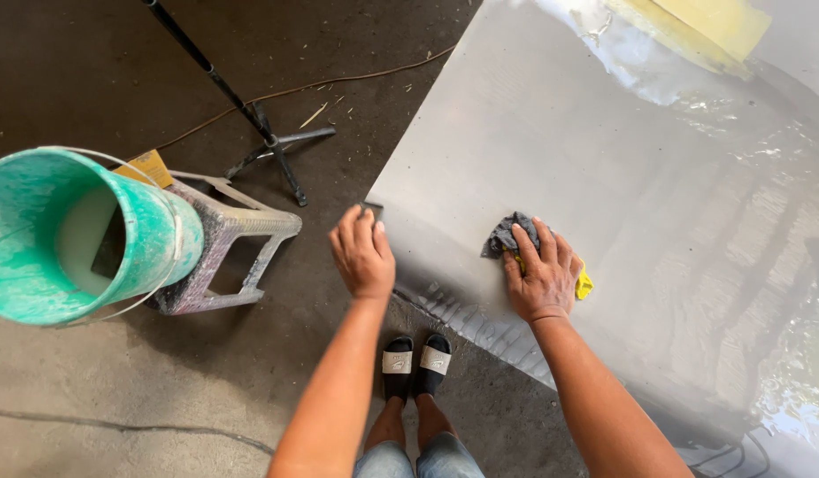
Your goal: Manually sanding a car body panel using a sanding block and a wet cloth.
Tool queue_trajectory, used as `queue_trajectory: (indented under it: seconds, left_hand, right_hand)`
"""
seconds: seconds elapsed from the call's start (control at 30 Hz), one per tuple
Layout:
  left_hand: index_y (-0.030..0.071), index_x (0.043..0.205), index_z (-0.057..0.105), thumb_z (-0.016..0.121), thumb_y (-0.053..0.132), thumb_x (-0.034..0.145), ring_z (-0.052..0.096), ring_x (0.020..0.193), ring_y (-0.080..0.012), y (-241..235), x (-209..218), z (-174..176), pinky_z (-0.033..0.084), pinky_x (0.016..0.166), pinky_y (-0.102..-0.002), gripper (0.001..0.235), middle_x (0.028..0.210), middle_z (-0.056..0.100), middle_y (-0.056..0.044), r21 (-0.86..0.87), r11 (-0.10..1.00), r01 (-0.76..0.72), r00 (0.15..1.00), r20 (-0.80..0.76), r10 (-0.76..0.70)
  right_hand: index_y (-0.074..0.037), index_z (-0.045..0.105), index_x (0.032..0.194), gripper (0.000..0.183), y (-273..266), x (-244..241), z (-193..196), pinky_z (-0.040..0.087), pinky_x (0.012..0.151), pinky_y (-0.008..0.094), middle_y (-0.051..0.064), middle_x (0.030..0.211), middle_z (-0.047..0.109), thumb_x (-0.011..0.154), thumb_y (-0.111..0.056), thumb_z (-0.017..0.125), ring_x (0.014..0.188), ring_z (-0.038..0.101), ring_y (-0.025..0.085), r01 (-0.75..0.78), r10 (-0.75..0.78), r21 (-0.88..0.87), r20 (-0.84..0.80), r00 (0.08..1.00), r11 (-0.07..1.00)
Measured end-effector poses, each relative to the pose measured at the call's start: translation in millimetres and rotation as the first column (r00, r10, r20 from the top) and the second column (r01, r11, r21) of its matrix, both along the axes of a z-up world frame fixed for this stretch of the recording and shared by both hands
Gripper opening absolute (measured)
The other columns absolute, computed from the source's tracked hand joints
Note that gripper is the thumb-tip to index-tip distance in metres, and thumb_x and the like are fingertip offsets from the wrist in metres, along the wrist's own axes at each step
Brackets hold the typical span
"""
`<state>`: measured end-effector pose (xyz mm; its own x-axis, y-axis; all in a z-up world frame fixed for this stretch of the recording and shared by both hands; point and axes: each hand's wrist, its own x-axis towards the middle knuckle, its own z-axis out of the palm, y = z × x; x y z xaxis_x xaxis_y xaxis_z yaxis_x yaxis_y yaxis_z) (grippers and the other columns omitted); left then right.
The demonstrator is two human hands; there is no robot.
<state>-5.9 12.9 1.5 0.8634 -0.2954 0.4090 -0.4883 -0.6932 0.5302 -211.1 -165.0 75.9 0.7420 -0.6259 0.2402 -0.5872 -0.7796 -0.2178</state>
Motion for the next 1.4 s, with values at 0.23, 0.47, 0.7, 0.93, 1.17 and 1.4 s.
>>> queue_trajectory:
  seconds: [0.23,0.47,0.7,0.93,1.17,1.4]
  left_hand:
    - [0.011,0.114,0.067,0.052,0.022,0.11,0.056,0.113,-0.0219,4,-64,11,0.049,0.09,-0.036,0.02,0.127,0.063,-0.009,0.168,0.809,0.563,0.803,0.122,-0.583]
    - [0.011,0.116,0.07,0.055,0.023,0.102,0.054,0.108,-0.025,-3,-9,3,0.049,0.087,-0.037,0.023,0.128,0.063,-0.005,0.03,0.995,0.099,0.995,0.021,-0.099]
    - [0.012,0.116,0.07,0.052,0.016,0.105,0.055,0.106,-0.0196,-6,-86,11,0.049,0.085,-0.033,0.022,0.126,0.066,-0.009,0.203,0.709,0.676,0.669,0.234,-0.705]
    - [0.013,0.116,0.072,0.056,0.025,0.102,0.055,0.112,-0.0257,-17,-19,-6,0.05,0.092,-0.038,0.025,0.132,0.065,-0.006,0.106,0.988,0.11,0.989,0.089,-0.119]
    - [0.008,0.112,0.07,0.054,0.019,0.106,0.059,0.107,-0.0225,-23,-104,30,0.049,0.089,-0.034,0.021,0.124,0.067,-0.011,0.173,0.755,0.633,0.745,0.132,-0.654]
    - [0.011,0.117,0.069,0.055,0.024,0.101,0.059,0.111,-0.0275,-8,8,11,0.049,0.093,-0.04,0.025,0.131,0.065,-0.007,0.144,0.983,0.116,0.992,0.032,-0.122]
  right_hand:
    - [-0.029,0.063,0.141,0.048,-1,-3,-2,0.031,0.113,0.051,0.002,0.156,0.05,0.094,-0.038,0.066,0.138,0.046,0.032,0.011,-0.011,-0.014,-0.003,1.0,1.0]
    - [-0.029,0.063,0.141,0.048,-1,-3,-2,0.031,0.112,0.051,0.002,0.156,0.05,0.094,-0.038,0.066,0.137,0.046,0.032,0.011,-0.011,-0.012,-0.006,1.0,1.0]
    - [-0.029,0.063,0.141,0.048,-1,-4,-4,0.031,0.112,0.051,0.002,0.156,0.05,0.094,-0.039,0.066,0.137,0.046,0.032,0.012,-0.012,-0.004,-0.004,1.0,1.0]
    - [-0.029,0.063,0.141,0.049,-1,-1,-1,0.032,0.112,0.05,0.002,0.156,0.049,0.093,-0.038,0.066,0.137,0.046,0.031,0.018,-0.018,-0.012,-0.007,1.0,1.0]
    - [-0.029,0.061,0.142,0.048,-2,-2,-3,0.031,0.112,0.051,0.002,0.156,0.049,0.096,-0.039,0.064,0.138,0.045,0.032,0.021,-0.021,0.011,-0.016,1.0,1.0]
    - [-0.029,0.06,0.143,0.048,-3,-3,-5,0.03,0.113,0.052,0.002,0.156,0.049,0.096,-0.038,0.062,0.139,0.044,0.032,0.036,-0.036,0.025,-0.023,0.999,0.999]
